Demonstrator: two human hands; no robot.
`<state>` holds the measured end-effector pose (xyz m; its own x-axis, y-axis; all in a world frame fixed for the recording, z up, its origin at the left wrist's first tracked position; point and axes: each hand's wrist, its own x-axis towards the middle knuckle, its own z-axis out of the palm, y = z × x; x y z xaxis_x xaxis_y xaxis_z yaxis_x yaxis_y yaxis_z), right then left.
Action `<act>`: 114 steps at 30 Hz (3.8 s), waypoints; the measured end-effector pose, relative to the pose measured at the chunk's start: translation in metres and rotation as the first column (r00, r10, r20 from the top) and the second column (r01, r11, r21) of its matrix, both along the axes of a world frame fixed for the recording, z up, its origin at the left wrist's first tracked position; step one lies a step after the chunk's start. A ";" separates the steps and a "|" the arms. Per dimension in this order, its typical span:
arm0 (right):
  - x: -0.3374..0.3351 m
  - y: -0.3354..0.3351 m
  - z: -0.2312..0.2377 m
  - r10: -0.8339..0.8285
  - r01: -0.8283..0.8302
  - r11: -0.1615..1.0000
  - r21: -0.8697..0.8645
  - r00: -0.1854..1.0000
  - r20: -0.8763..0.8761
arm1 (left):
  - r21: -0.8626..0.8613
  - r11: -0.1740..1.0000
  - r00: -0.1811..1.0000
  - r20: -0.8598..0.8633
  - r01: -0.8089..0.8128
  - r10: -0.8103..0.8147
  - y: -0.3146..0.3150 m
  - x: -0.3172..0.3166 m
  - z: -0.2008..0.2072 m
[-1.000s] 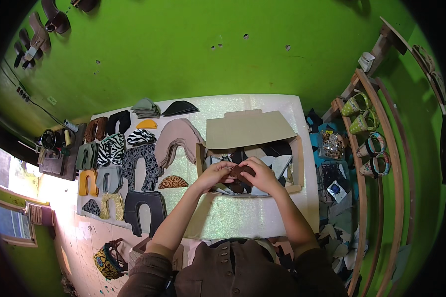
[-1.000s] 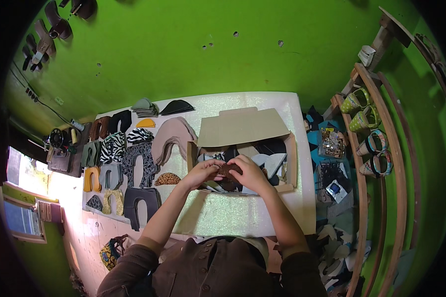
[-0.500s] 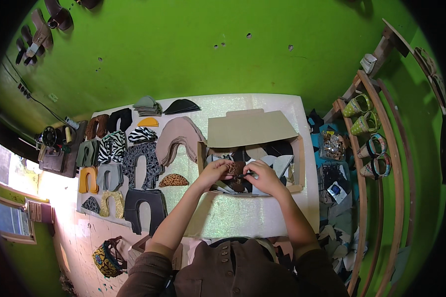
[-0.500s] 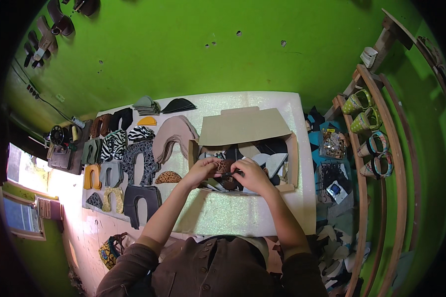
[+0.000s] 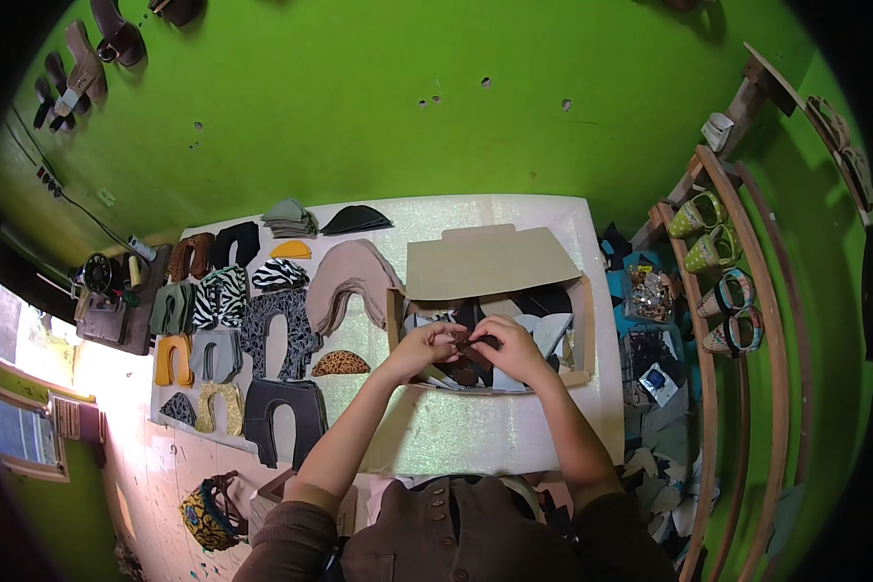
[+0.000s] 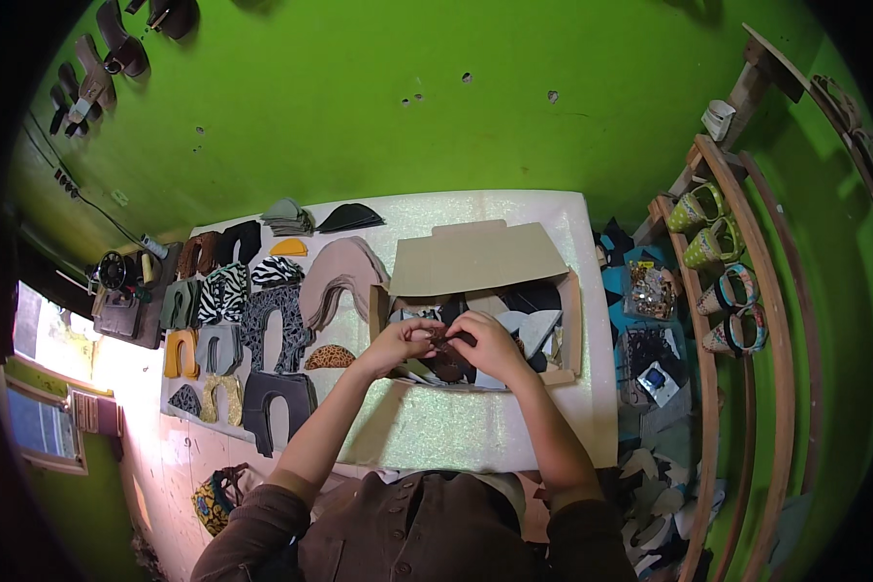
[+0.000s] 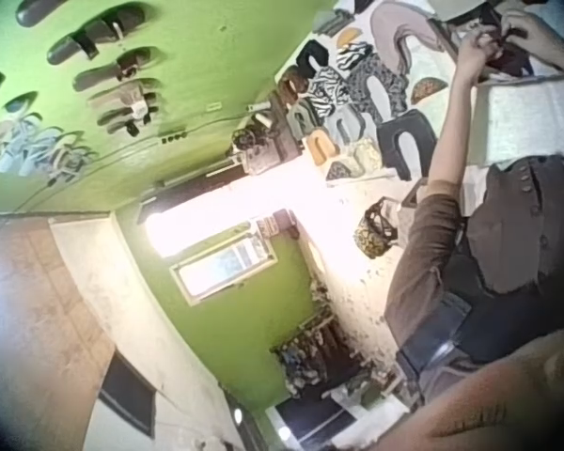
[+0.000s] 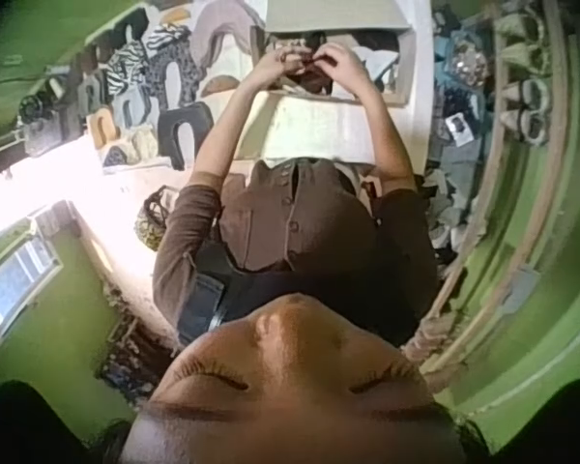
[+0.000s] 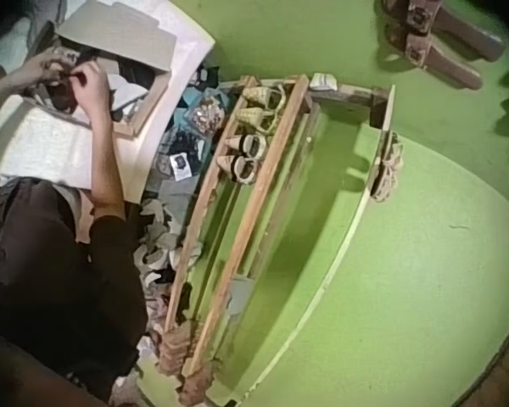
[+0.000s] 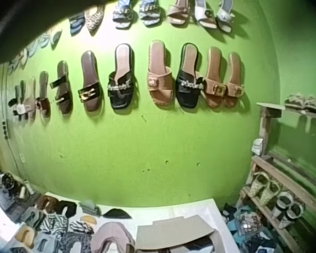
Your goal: Sorting and organizing cut shoe upper components by pattern and color on a workbench.
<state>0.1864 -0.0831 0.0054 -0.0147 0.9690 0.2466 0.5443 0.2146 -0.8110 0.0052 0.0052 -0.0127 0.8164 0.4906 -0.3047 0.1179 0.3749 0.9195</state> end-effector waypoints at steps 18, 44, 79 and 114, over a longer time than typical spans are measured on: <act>0.007 -0.026 0.029 -0.035 0.025 0.993 -0.114 0.995 -0.092 | -0.022 0.967 0.963 -0.104 -0.253 0.250 0.003 -0.003 0.008; 0.001 -0.014 0.013 -0.011 0.016 0.993 -0.119 0.999 0.044 | 0.141 0.988 0.994 -0.084 -0.056 0.068 -0.020 0.009 0.011; -0.171 0.033 -0.009 -0.259 -0.120 0.901 -0.418 0.624 -0.738 | 0.062 0.847 0.846 -0.045 -0.528 0.531 0.024 -0.160 0.006; -0.236 0.073 -0.092 -0.410 0.142 0.853 -0.502 0.777 -0.478 | 0.907 0.416 0.789 -0.211 -0.062 0.577 0.051 -0.225 -0.046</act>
<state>-0.0501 -0.0103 -0.0861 0.2773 0.9121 -0.3019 -0.0446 -0.3017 -0.9524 -0.2197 0.0561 -0.0583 0.4274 0.8894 0.1624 0.6322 -0.4224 0.6495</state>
